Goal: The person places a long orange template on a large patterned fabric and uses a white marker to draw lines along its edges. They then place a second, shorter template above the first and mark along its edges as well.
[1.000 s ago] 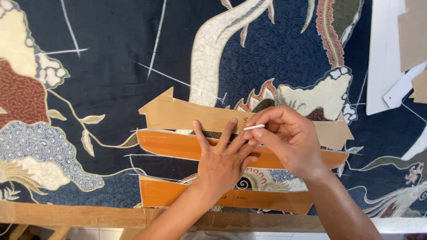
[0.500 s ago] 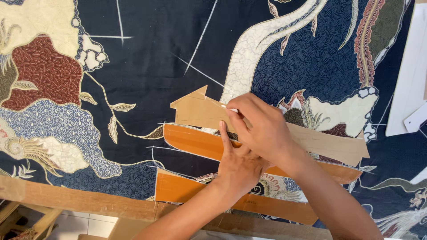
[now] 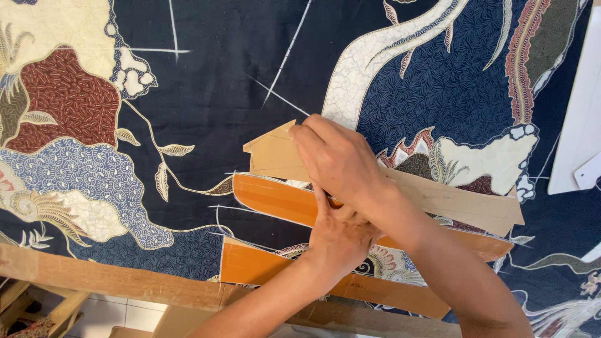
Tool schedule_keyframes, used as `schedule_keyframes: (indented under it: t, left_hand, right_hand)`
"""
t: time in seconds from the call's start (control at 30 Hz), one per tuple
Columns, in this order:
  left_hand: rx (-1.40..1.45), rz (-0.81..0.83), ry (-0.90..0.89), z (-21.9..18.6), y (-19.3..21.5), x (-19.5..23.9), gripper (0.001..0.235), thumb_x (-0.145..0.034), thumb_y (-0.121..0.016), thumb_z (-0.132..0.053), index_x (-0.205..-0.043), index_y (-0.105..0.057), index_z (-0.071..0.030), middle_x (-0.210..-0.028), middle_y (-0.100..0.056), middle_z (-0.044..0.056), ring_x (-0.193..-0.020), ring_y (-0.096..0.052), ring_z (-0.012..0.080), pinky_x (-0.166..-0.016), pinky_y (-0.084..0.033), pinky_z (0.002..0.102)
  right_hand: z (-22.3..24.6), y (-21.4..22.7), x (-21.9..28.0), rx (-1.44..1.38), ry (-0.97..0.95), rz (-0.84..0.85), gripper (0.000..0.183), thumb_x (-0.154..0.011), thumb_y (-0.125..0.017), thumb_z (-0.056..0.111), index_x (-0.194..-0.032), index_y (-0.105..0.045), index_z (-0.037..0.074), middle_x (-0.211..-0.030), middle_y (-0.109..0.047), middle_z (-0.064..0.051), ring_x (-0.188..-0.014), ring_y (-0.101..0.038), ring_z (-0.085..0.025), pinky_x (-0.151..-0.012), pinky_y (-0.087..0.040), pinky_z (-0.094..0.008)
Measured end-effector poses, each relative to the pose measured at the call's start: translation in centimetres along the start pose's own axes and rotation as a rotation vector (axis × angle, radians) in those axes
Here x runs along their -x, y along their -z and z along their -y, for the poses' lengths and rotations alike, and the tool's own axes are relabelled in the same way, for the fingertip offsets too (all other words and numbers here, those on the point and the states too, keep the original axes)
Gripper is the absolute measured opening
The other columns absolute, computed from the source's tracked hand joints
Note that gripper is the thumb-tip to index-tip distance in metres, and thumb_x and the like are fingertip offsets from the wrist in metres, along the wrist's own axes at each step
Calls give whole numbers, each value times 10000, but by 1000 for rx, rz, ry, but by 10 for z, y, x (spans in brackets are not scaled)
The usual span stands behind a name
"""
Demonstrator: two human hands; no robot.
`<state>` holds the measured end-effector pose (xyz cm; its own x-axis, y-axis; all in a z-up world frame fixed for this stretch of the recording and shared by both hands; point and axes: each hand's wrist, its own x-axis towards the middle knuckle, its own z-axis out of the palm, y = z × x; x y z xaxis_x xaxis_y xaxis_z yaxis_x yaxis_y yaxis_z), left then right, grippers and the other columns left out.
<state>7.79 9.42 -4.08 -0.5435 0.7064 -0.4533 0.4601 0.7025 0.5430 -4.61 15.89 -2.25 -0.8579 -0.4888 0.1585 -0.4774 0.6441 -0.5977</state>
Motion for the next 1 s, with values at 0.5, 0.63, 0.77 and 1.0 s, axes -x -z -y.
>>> schedule_keyframes:
  t: [0.5, 0.63, 0.77, 1.0]
  left_hand:
    - [-62, -432, 18, -7, 23, 5, 510, -1004, -536, -443, -1506, -525, -353, -1540, -440, -41, -1401, -383, 245, -1044, -88, 900]
    - [-74, -490, -2, -19, 27, -1, 445, -1014, -580, -407, -1435, -589, -265, -1462, -507, 29, -1354, -424, 292, -1079, -198, 787]
    - [-66, -386, -119, -43, 12, -21, 371, -1120, -569, -406, -1351, -658, -129, -1473, -531, 75, -1386, -458, 302, -1195, -314, 549]
    - [-101, -374, -168, -79, -15, -44, 382, -1036, -529, -475, -1270, -698, -225, -1359, -566, 31, -1319, -463, 339, -1200, -213, 659]
  right_hand:
    - [-40, 117, 125, 287, -268, 270, 180, -780, -714, 62, -959, -727, 46, -874, -652, -73, -738, -697, -239, -620, -565, -358]
    - [-45, 139, 149, 337, -250, 163, 208, -829, -711, 55, -1035, -722, 28, -921, -658, -87, -799, -699, -262, -665, -569, -358]
    - [-50, 125, 154, 240, -164, 58, 290, -802, -692, 66, -1089, -687, 23, -1058, -672, -105, -973, -703, -273, -785, -587, -362]
    - [-65, 105, 144, 102, -148, 163, 236, -776, -737, 133, -983, -656, 54, -976, -632, -65, -993, -675, -249, -756, -574, -370]
